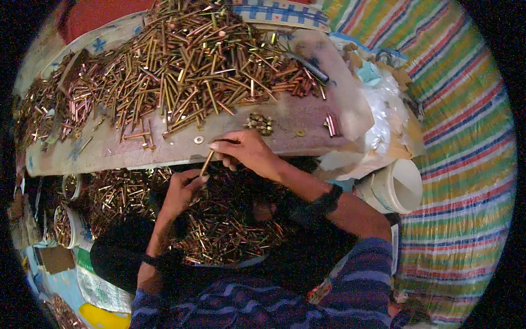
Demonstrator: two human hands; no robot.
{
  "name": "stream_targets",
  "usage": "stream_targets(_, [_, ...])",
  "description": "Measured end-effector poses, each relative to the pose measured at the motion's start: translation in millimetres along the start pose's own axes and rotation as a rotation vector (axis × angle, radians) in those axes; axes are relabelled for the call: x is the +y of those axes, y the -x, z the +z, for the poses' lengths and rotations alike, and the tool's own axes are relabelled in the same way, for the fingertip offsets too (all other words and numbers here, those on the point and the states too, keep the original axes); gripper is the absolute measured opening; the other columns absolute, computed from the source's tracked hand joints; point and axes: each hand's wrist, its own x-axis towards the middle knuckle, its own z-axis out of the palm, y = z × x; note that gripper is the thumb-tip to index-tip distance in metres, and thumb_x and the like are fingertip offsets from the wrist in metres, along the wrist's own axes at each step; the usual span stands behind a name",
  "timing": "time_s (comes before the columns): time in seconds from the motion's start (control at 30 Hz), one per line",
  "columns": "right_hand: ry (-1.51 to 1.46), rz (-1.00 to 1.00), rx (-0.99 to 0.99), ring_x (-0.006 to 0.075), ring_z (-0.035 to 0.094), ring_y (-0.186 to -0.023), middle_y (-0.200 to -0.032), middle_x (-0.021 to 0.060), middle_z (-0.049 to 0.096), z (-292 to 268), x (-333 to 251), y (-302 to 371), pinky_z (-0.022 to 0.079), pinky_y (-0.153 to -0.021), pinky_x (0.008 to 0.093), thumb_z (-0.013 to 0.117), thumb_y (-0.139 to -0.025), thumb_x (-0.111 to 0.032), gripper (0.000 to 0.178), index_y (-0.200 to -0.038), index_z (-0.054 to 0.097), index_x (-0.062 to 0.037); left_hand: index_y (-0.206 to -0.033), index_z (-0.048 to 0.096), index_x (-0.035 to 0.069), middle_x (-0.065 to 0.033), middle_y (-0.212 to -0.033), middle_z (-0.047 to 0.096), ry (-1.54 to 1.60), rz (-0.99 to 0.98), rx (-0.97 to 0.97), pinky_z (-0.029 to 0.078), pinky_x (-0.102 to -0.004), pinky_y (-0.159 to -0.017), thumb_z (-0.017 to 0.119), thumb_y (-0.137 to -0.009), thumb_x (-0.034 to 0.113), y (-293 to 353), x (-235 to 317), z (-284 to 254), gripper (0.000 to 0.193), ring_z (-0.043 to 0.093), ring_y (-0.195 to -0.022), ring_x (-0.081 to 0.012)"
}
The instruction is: The person sits cross-legged on the floor and repeatedly picks up brass-colored cylindrical casings and small metal rings from a low table, inserts the rings into the casings, and places the assembled units into a small pile. The person handles items one at a time and continues the repetitive assembly process.
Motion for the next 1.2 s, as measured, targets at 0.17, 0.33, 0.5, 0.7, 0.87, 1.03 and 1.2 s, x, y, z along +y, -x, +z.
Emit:
stream_targets(0.17, [0.081,0.007,0.014,0.0069,0.058,-0.063,-0.077,0.0023,0.066,5,4,-10,0.047,-0.053,0.0247,0.066,-0.100,-0.024,0.032,-0.106,0.071,0.0065,-0.096,0.072,0.002,0.0042,-0.058,0.051,0.086,-0.029,0.001,0.030,-0.0265,-0.044,0.067,-0.098,0.020,-6,-6,-3,0.019,0.042,-0.048,-0.0057])
stream_targets(0.33, [0.338,0.000,-0.041,0.0064,0.060,-0.060,-0.074,0.0011,0.067,16,13,-15,0.048,-0.052,0.0245,0.066,-0.099,-0.024,0.026,-0.102,0.075,0.0004,-0.102,0.073,0.003,0.0047,-0.061,0.053,0.196,-0.110,-0.027,0.030,-0.0247,-0.044,0.068,-0.098,0.021,-11,-6,-6,0.020,0.043,-0.049,-0.0049])
stream_targets(0.5, [0.366,0.017,-0.122,0.0067,0.063,-0.065,-0.079,0.0015,0.069,15,11,-12,0.051,-0.057,0.0241,0.064,-0.100,-0.020,0.027,-0.115,0.072,0.0003,-0.107,0.074,0.004,0.0042,-0.067,0.058,0.227,-0.106,-0.030,0.034,-0.0241,-0.045,0.068,-0.098,0.021,-10,-5,-8,0.020,0.047,-0.053,-0.0044])
stream_targets(0.7, [0.601,-0.126,0.024,0.0117,0.066,-0.068,-0.080,0.0082,0.071,-57,0,-16,0.054,-0.065,0.0313,0.065,-0.097,-0.022,0.027,-0.108,0.072,0.0019,-0.092,0.069,0.003,0.0041,-0.060,0.053,0.267,-0.099,-0.006,0.029,-0.0253,-0.044,0.066,-0.100,0.025,-8,-10,-7,0.023,0.042,-0.048,-0.0055])
stream_targets(0.87, [1.109,-0.148,0.429,0.0395,0.069,-0.098,-0.101,0.0235,0.072,-155,-2,-30,0.054,-0.088,0.0473,0.068,-0.087,-0.024,0.034,-0.116,0.070,-0.0042,-0.095,0.069,0.002,0.0024,-0.069,0.059,0.313,-0.084,-0.012,0.031,-0.0240,-0.042,0.068,-0.099,0.019,-5,-4,-5,0.018,0.045,-0.048,-0.0047])
stream_targets(1.03, [1.371,-0.285,0.539,0.0441,0.065,-0.106,-0.109,0.0260,0.069,-206,22,-56,0.051,-0.091,0.0531,0.063,-0.087,-0.015,0.043,-0.129,0.061,-0.0040,-0.096,0.070,0.003,0.0024,-0.071,0.060,0.281,-0.139,-0.032,0.031,-0.0237,-0.042,0.068,-0.099,0.019,-6,-2,-5,0.017,0.046,-0.049,-0.0044])
stream_targets(1.2, [1.480,-0.417,0.549,0.0444,0.064,-0.098,-0.102,0.0275,0.067,-214,37,-72,0.049,-0.084,0.0548,0.057,-0.088,-0.011,0.034,-0.121,0.061,-0.0003,-0.096,0.070,0.003,0.0029,-0.071,0.060,0.267,-0.124,-0.028,0.032,-0.0233,-0.043,0.068,-0.098,0.019,-9,-6,-4,0.016,0.046,-0.049,-0.0040])
